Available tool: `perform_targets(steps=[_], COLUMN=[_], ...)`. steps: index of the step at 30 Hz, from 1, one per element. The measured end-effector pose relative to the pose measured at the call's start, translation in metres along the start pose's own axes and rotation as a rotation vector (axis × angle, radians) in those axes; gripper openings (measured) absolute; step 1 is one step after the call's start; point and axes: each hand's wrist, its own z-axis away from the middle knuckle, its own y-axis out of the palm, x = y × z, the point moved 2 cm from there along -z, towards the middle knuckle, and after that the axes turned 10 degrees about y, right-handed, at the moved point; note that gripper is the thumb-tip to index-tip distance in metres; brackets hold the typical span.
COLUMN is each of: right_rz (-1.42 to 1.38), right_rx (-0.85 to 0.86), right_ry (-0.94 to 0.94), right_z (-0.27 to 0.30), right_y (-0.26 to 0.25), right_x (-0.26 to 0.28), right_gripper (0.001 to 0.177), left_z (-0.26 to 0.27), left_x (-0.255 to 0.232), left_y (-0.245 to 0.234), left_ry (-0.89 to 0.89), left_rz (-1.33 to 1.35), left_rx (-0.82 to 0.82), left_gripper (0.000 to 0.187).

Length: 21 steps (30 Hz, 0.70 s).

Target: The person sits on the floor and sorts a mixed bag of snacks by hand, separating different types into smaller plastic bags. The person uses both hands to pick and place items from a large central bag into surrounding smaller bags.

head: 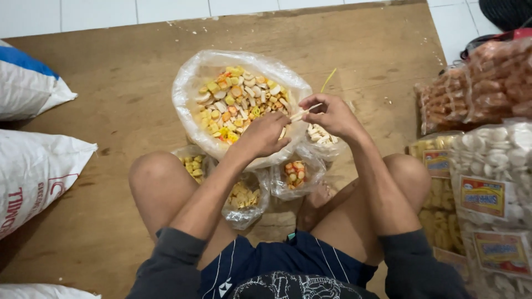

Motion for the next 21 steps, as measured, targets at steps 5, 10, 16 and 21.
perform_targets(steps=[5, 10, 16, 21], right_rz=[0.048, 0.385, 0.747, 0.653], right_rx=[-0.094, -0.267, -0.332, -0.302], right_ry=[0.025, 0.068, 0.081, -0.314], right_z=[0.007, 0.004, -0.010, -0.015], right_y=[-0.033, -0.065, -0.055, -0.009], right_x=[-0.014, -0.038, -0.046, -0.018], right_gripper=[0.043, 0.042, 0.050, 0.035], left_z=[-0.010, -0.013, 0.003, 0.014], left_x=[0.008, 0.025, 0.038, 0.063], left_y=[0.017, 0.009, -0.010, -0.008], left_ry=[-0.023, -0.099, -0.150, -0.267], left_rz=[0.002, -0.031, -0.122, -0.211], left_rx=[0.042, 0.020, -0.035, -0.049], left_gripper=[0.055, 0.053, 0.053, 0.052])
